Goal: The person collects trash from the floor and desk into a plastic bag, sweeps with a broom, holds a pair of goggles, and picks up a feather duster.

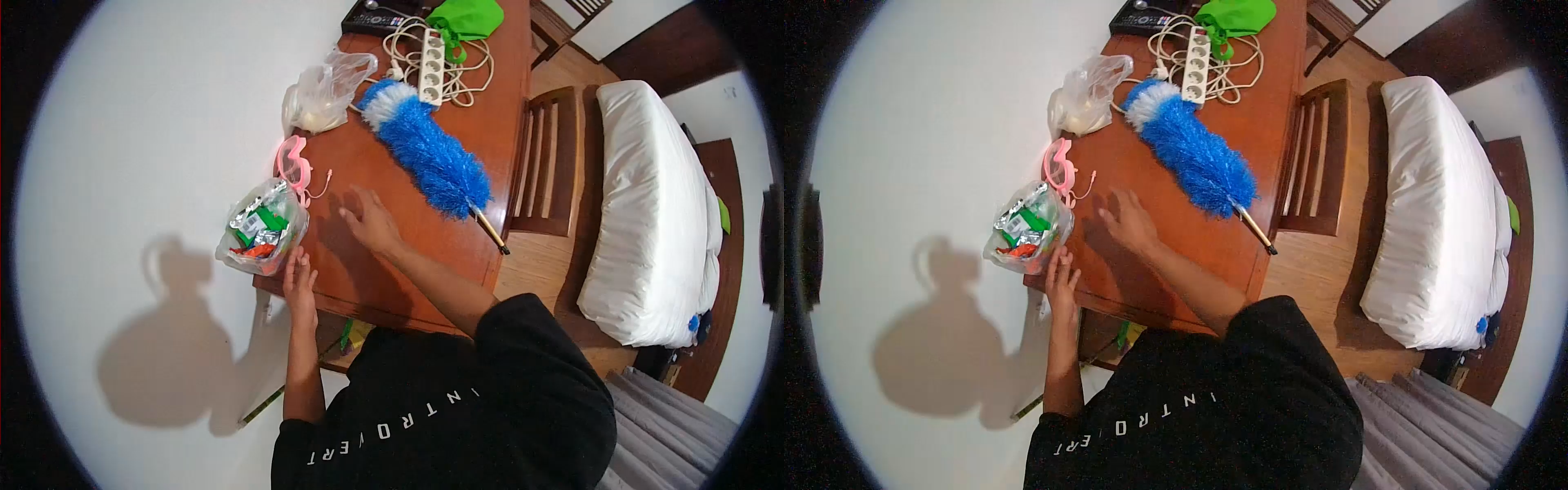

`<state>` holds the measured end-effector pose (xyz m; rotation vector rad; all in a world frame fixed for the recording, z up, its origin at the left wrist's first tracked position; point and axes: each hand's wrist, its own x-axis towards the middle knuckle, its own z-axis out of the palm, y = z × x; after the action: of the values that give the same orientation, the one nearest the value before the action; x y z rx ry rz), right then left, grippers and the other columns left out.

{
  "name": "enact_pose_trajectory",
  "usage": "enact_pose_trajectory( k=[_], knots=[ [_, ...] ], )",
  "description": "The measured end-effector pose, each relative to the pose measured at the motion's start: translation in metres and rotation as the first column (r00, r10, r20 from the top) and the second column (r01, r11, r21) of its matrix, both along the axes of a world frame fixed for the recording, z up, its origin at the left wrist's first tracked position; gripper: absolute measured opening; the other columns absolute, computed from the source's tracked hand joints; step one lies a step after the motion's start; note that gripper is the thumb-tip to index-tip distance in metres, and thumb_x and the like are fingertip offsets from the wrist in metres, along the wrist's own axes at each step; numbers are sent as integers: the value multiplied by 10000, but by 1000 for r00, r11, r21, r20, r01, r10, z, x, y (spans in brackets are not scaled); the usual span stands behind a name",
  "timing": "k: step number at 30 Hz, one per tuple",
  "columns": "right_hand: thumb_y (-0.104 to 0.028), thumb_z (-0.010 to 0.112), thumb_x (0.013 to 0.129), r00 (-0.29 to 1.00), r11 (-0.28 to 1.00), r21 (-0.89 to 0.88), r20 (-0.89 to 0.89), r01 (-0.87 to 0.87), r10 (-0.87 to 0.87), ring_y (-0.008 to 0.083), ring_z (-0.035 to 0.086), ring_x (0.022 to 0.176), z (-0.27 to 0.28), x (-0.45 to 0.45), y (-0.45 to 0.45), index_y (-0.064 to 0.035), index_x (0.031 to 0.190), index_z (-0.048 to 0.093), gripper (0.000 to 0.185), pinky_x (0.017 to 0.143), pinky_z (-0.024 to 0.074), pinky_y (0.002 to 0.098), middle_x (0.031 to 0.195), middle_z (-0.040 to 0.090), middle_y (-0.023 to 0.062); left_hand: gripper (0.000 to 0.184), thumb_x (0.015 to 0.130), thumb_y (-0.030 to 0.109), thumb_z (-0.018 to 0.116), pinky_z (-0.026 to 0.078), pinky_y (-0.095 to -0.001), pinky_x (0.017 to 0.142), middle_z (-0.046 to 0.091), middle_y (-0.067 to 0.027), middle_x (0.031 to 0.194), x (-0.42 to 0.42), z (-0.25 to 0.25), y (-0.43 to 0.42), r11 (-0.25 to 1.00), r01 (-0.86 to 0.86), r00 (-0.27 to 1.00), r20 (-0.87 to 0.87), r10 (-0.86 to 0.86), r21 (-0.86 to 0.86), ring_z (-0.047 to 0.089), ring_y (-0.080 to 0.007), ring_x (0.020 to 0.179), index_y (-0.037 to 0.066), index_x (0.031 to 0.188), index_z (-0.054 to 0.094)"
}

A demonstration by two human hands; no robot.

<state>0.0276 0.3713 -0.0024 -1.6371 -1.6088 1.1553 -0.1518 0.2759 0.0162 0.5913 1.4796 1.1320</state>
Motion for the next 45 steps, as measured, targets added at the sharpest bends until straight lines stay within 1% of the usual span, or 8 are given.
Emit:
enact_pose_trajectory(
  k=[11, 16, 19, 23, 33, 36, 41, 45],
  knots=[
    [-267, 575, 856, 968, 974, -107, 178, 200, -179, 316, 555, 946, 3, 105, -164, -58, 1170, 492, 386, 786, 463, 426, 1045, 518, 174, 584, 887, 387, 561, 292, -410, 1025, 369, -77, 1406, 13, -15, -50, 978, 183, 982, -31, -187, -104, 345, -214, 1292, 100, 1359, 374],
    [-229, 598, 831, 923, 988, 106, 357, 113, -144, 330, 535, 951, -12, 123, -204, -39, 1098, 546, 332, 817, 451, 419, 1039, 504, 169, 506, 907, 339, 552, 351, -300, 941, 476, -41, 1206, 40, -40, -78, 940, 328, 937, -95, -336, -92, 427, -164, 1119, 69, 1318, 435],
    [-222, 609, 819, 910, 988, 136, 395, 76, -125, 342, 502, 1001, -18, 123, -212, -27, 1067, 566, 318, 857, 430, 415, 1032, 498, 170, 455, 908, 308, 552, 340, -310, 950, 478, -57, 1211, 62, -35, -85, 899, 436, 855, -299, -424, -31, 429, -179, 1132, 57, 1279, 473],
    [-215, 609, 817, 925, 994, 64, 366, 86, -103, 346, 463, 1055, -15, 123, -216, -19, 1066, 568, 320, 891, 406, 420, 1025, 498, 179, 467, 901, 341, 552, 265, -358, 1047, 421, -101, 1314, 73, -33, -91, 860, 507, 838, -201, -508, -59, 375, -242, 1231, 74, 1275, 469],
    [-246, 594, 832, 971, 998, -56, 233, -32, 44, 363, 490, 1009, -15, 151, -220, -18, 1078, 557, 338, 878, 409, 432, 995, 508, 188, 407, 895, 309, 561, 298, -355, 1010, 464, -92, 1249, 96, -41, -102, 896, 435, 859, -254, -443, -91, 410, -234, 1161, 87, 1232, 513],
    [-238, 604, 823, 946, 989, 70, 307, -129, 101, 372, 475, 1022, 0, 171, -207, -14, 1061, 559, 330, 871, 410, 445, 1033, 493, 196, 401, 895, 320, 558, 293, -359, 1017, 436, -100, 1252, 111, -53, -110, 909, 412, 863, -295, -410, -60, 389, -237, 1183, 86, 1218, 518],
    [-211, 629, 801, 872, 895, 437, 469, -92, -140, 372, 447, 1046, 17, 225, -144, -24, 1100, 521, 368, 866, 414, 446, 1127, 448, 194, 401, 898, 333, 554, 291, -366, 1022, 417, -104, 1252, 150, -61, -134, 970, 227, 894, -377, -244, -90, 377, -246, 1195, 82, 1208, 519],
    [-103, 630, 773, 869, 964, 225, 494, -140, 11, 380, 466, 1036, -7, 250, -103, -9, 1116, 494, 381, 851, 413, 456, 1132, 460, 201, 401, 900, 329, 554, 324, -356, 994, 442, -104, 1227, 211, -32, -155, 999, -17, 964, -265, 4, -48, 412, -237, 1159, 77, 1210, 518]
  ],
)
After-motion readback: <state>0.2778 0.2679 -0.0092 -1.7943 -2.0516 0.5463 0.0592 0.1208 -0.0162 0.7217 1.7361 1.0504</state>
